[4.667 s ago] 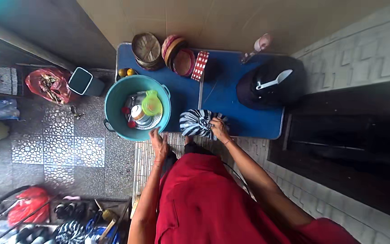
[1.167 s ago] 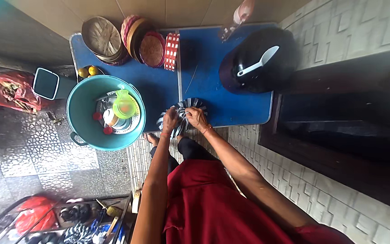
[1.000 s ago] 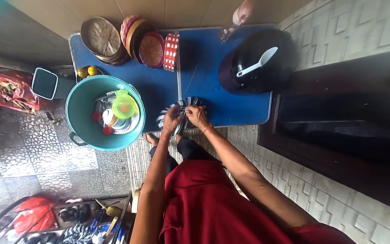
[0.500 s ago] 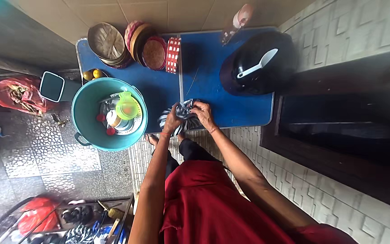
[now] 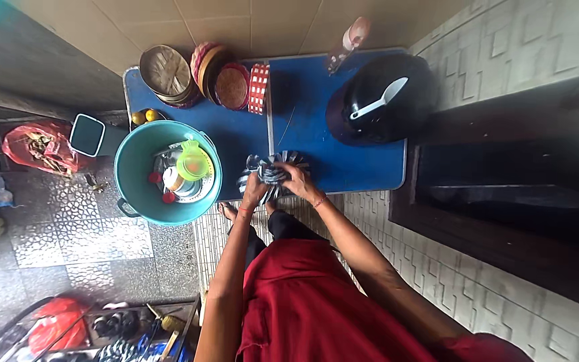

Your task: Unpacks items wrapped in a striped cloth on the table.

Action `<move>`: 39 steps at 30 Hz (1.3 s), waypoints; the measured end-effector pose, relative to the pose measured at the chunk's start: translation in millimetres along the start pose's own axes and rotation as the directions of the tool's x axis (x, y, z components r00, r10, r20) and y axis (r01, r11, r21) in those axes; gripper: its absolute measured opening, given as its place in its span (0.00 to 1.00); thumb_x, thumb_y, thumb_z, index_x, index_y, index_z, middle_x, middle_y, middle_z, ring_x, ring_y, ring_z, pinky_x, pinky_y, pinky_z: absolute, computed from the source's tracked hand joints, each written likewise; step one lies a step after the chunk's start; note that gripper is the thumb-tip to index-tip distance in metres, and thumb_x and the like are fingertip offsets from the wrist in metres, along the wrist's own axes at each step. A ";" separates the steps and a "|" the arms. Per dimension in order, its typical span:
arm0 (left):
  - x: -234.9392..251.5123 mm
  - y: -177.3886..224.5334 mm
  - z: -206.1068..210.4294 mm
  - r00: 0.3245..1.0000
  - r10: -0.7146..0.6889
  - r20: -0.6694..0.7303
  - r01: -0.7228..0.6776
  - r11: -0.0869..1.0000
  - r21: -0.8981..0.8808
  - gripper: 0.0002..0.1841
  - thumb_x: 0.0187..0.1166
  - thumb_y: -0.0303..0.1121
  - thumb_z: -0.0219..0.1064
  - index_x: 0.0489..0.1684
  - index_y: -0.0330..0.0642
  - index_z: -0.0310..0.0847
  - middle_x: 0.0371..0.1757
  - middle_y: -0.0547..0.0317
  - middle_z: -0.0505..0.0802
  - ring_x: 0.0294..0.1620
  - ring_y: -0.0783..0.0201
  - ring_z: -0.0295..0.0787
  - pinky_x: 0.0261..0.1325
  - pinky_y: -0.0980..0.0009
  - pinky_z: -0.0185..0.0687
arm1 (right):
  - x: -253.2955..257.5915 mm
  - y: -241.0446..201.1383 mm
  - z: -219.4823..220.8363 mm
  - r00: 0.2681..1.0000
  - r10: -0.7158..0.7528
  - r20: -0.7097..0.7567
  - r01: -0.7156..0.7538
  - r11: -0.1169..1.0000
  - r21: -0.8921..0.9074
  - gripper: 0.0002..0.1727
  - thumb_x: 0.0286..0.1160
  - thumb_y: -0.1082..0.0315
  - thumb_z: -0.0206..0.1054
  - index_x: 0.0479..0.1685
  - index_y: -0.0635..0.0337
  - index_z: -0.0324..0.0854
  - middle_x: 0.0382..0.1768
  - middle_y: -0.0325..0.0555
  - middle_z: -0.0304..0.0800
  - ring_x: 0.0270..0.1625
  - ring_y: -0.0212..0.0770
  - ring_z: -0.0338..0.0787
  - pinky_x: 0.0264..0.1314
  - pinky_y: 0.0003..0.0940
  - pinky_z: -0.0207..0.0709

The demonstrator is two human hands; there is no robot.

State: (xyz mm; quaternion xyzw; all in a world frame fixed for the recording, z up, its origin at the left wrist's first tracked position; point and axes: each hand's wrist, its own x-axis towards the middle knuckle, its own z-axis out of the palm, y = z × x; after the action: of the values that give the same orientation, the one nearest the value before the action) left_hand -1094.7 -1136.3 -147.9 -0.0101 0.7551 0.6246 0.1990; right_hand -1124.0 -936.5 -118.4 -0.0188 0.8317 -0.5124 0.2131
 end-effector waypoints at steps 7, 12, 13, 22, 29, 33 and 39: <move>-12.5 12.2 -10.5 0.995 -0.070 -0.074 0.062 0.992 -0.107 0.16 0.78 0.32 0.68 0.62 0.41 0.84 0.60 0.49 0.90 0.55 0.56 0.88 0.56 0.55 0.85 | -16.7 -11.9 2.6 0.991 -0.013 -0.136 0.038 0.983 0.182 0.15 0.78 0.77 0.67 0.61 0.67 0.88 0.58 0.55 0.93 0.61 0.44 0.92 0.71 0.42 0.82; -26.5 56.3 -29.3 0.984 -0.040 -0.172 0.004 0.979 -0.206 0.10 0.86 0.40 0.60 0.37 0.47 0.81 0.38 0.67 0.86 0.39 0.75 0.80 0.45 0.73 0.78 | -23.3 -12.4 -3.4 0.978 -0.084 -0.191 0.148 0.926 0.347 0.13 0.76 0.82 0.60 0.52 0.72 0.89 0.61 0.54 0.90 0.63 0.39 0.90 0.68 0.35 0.83; -28.4 62.3 -34.7 0.981 -0.042 -0.189 0.000 0.977 -0.215 0.11 0.87 0.42 0.59 0.38 0.47 0.81 0.37 0.68 0.86 0.37 0.76 0.80 0.44 0.74 0.78 | -23.8 -13.1 -6.6 0.977 -0.095 -0.188 0.163 0.906 0.390 0.14 0.75 0.83 0.58 0.50 0.72 0.89 0.64 0.54 0.89 0.66 0.40 0.88 0.70 0.35 0.83; -30.4 76.9 -26.5 0.954 -0.220 -0.203 0.179 0.963 -0.200 0.41 0.77 0.41 0.73 0.90 0.54 0.53 0.68 0.45 0.85 0.54 0.54 0.89 0.54 0.56 0.86 | -36.9 -38.4 -16.4 0.980 -0.172 -0.102 0.199 0.880 0.431 0.18 0.76 0.81 0.45 0.41 0.67 0.84 0.44 0.43 0.90 0.50 0.30 0.88 0.60 0.29 0.82; -27.5 85.6 -22.2 0.932 0.023 -0.363 0.012 0.996 0.094 0.16 0.89 0.38 0.59 0.55 0.35 0.86 0.54 0.44 0.87 0.50 0.53 0.85 0.53 0.54 0.81 | -52.0 -51.4 -35.0 0.981 -0.187 0.046 0.168 0.950 0.262 0.15 0.65 0.83 0.46 0.30 0.71 0.82 0.34 0.47 0.85 0.40 0.32 0.83 0.49 0.28 0.78; -46.3 97.3 -36.8 0.898 0.058 -0.437 -0.019 0.996 0.092 0.19 0.92 0.42 0.54 0.45 0.37 0.86 0.45 0.54 0.88 0.43 0.64 0.84 0.49 0.63 0.80 | -60.2 -36.1 -52.6 0.982 -0.183 0.048 0.177 0.978 0.109 0.15 0.62 0.78 0.50 0.27 0.67 0.85 0.31 0.45 0.84 0.35 0.33 0.83 0.41 0.29 0.77; -70.2 122.7 -44.2 0.829 -0.129 -0.544 0.120 0.991 -0.052 0.17 0.87 0.39 0.58 0.41 0.34 0.87 0.60 0.50 0.81 0.64 0.60 0.74 0.68 0.60 0.69 | -72.3 -35.3 -67.9 0.971 -0.230 0.070 0.240 0.943 -0.229 0.21 0.76 0.70 0.49 0.30 0.65 0.92 0.28 0.52 0.89 0.37 0.50 0.87 0.52 0.51 0.76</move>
State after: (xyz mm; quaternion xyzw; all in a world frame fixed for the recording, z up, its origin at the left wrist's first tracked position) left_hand -1075.1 -1167.6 -4.4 -0.2385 0.7732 0.5874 0.0155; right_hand -1090.3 -877.8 -37.8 -0.1539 0.8737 -0.4311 0.1645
